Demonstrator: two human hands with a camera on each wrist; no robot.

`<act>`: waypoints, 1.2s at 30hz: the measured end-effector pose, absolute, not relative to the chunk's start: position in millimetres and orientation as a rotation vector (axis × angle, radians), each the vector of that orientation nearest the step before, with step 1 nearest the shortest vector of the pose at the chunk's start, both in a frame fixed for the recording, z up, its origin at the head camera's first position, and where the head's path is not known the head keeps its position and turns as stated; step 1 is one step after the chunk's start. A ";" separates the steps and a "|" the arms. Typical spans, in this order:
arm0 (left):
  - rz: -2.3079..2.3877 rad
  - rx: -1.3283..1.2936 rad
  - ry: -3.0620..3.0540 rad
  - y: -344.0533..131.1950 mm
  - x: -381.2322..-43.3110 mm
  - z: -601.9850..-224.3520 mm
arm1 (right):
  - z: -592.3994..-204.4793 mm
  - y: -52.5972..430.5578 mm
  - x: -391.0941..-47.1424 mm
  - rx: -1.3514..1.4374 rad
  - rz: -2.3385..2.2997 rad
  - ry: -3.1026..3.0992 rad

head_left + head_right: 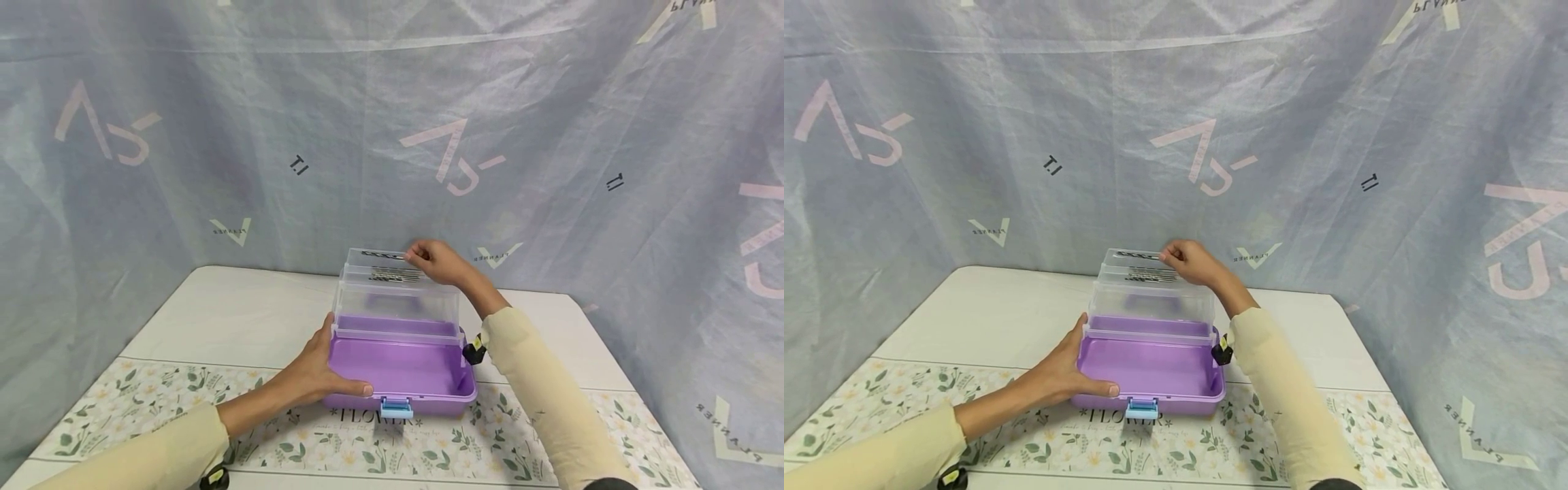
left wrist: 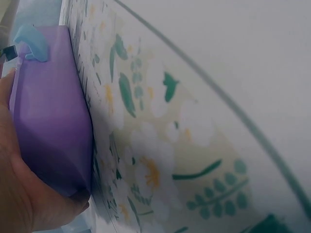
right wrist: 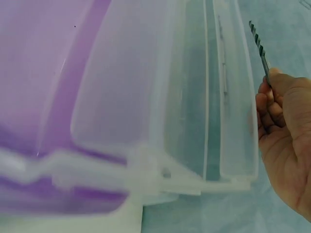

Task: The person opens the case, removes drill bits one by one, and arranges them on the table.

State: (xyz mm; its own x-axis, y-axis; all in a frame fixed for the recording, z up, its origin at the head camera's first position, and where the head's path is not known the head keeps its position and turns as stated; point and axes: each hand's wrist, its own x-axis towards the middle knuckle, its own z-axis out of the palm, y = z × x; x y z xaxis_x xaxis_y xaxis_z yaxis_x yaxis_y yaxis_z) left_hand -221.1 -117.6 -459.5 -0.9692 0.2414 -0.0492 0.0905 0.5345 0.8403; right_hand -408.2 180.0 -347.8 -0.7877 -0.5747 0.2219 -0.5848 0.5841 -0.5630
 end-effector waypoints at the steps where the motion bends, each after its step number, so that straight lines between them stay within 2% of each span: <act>1: 1.417 0.284 2.609 -117.5 -220.5 -459.1 | -346.8 182.8 -407.6 1.024 0.997 -2.780; 21: 1.415 0.274 2.597 -118.0 -219.6 -459.3 | -342.2 279.8 -396.6 0.861 1.014 -2.808; 36: 1.376 0.255 2.619 -118.6 -220.2 -459.6 | -370.2 360.1 -394.5 0.658 1.058 -2.887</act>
